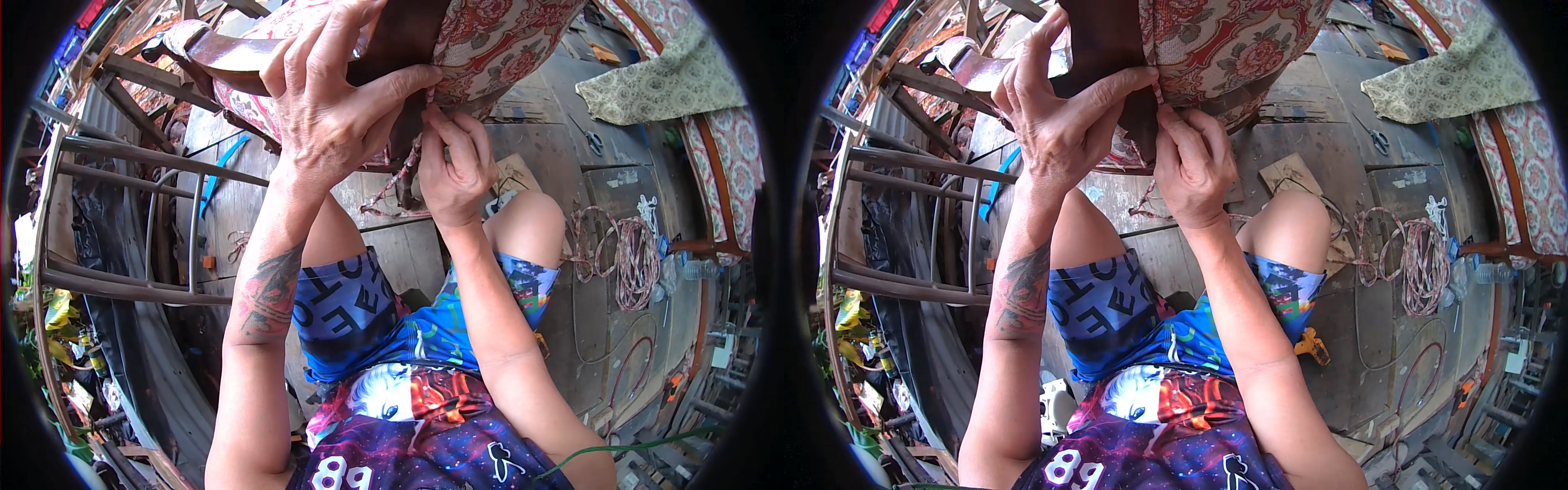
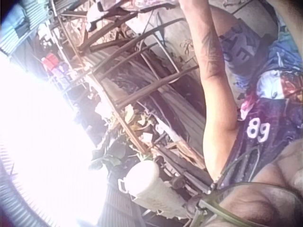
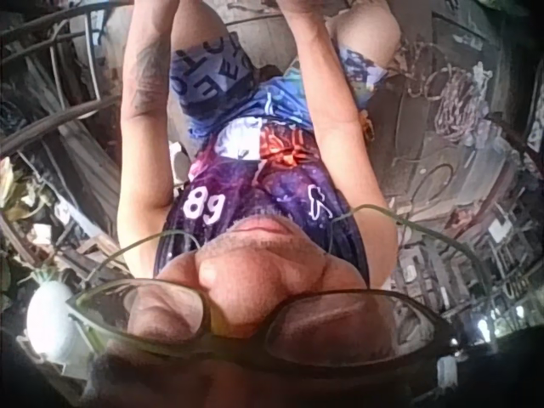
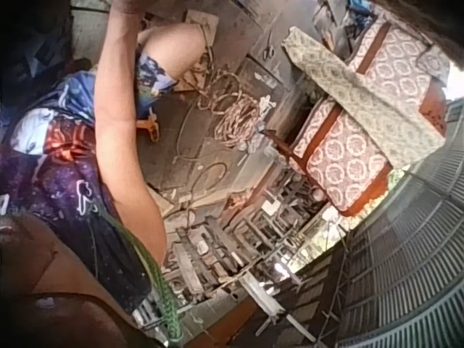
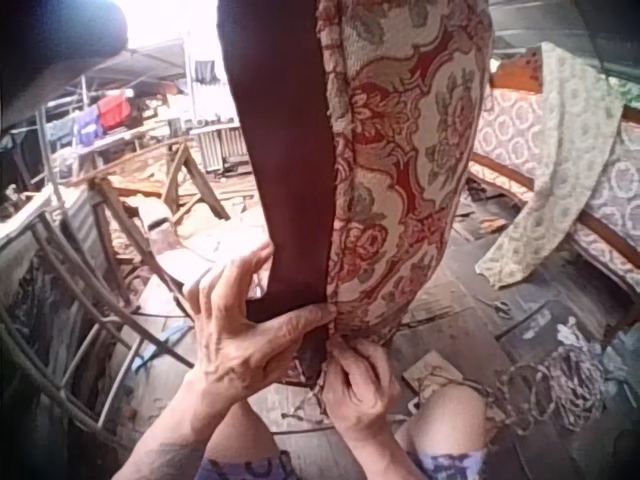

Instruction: Applying decorative trim to a chair using a hot glue gun.

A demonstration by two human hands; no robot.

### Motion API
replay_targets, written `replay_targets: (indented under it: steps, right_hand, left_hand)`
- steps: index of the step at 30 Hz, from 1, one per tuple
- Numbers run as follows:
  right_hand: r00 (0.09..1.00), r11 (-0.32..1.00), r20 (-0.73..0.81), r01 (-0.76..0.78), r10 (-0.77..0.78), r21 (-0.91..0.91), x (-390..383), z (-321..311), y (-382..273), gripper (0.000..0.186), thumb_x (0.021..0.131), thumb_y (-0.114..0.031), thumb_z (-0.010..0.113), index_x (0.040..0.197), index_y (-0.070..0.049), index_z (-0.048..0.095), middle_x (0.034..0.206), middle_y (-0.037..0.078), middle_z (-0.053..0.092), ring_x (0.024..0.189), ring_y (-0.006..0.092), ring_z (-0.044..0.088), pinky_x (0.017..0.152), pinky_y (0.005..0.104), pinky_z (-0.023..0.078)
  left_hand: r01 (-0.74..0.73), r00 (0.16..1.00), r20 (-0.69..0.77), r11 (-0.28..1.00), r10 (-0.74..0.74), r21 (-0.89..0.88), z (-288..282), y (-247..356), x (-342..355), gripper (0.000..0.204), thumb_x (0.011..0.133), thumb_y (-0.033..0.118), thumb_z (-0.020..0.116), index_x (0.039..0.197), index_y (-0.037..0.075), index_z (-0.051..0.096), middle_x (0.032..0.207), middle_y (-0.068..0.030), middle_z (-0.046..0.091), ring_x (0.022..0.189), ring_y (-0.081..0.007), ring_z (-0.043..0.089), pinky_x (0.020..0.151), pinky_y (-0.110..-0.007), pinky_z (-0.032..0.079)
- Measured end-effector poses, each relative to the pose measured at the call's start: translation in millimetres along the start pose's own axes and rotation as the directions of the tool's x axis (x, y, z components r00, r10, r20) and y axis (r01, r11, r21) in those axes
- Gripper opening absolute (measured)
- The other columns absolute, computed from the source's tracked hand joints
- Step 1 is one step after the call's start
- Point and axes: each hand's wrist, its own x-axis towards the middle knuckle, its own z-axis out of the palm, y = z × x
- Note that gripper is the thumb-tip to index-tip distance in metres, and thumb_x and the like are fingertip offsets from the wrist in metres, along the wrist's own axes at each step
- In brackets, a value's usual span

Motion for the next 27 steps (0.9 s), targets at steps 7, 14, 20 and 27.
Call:
replay_targets:
  steps: [7, 14, 20, 27]
  right_hand:
    - [0.999, 0.997, 0.02, 0.042, -0.041, -0.057, -0.2, -0.6, 5.0, 0.035, 0.076, 0.004, 0.074, 0.108, -0.011, 0.073, 0.097, 0.007, 0.063, 0.079, 0.0261, 0.065, 0.068, 0.0362, 0.055]
    - [0.997, 0.996, 0.048, 0.069, -0.067, -0.06, -0.6, -0.1, 5.9, 0.038, 0.073, 0.005, 0.073, 0.109, -0.008, 0.072, 0.095, 0.009, 0.061, 0.083, 0.0279, 0.062, 0.073, 0.0384, 0.054]
    - [0.998, 0.998, 0.02, 0.059, -0.058, -0.039, -0.1, 1.3, 6.9, 0.039, 0.072, 0.005, 0.073, 0.11, -0.006, 0.072, 0.095, 0.009, 0.061, 0.083, 0.0288, 0.062, 0.075, 0.0387, 0.054]
    - [0.997, 0.996, 0.014, 0.074, -0.073, -0.053, 0.8, 1.8, 5.1, 0.031, 0.076, 0.006, 0.075, 0.105, -0.007, 0.072, 0.098, 0.009, 0.066, 0.083, 0.0287, 0.067, 0.073, 0.0362, 0.057]
  left_hand:
    - [0.063, 0.997, 0.034, 0.998, -0.063, 0.0, -0.7, 10.9, 4.8, 0.037, 0.071, 0.02, 0.08, 0.104, 0.035, 0.081, 0.15, -0.0168, 0.045, 0.133, -0.0277, 0.046, 0.103, -0.035, 0.029]
    - [0.062, 0.997, -0.042, 0.998, -0.062, 0.02, 8.1, 15.5, 0.9, 0.031, 0.075, 0.023, 0.08, 0.104, 0.034, 0.081, 0.149, -0.0181, 0.045, 0.132, -0.027, 0.045, 0.106, -0.037, 0.028]
    - [0.056, 0.987, -0.15, 0.998, -0.054, 0.008, 19.8, 11.8, -2.4, 0.03, 0.074, 0.031, 0.08, 0.103, 0.039, 0.08, 0.144, -0.0102, 0.053, 0.133, -0.0227, 0.048, 0.111, -0.04, 0.026]
    - [0.082, 0.99, -0.12, 0.996, -0.079, 0.018, 17.2, 12.1, -5.5, 0.033, 0.074, 0.031, 0.079, 0.107, 0.038, 0.08, 0.143, -0.0112, 0.054, 0.132, -0.0223, 0.049, 0.112, -0.041, 0.025]
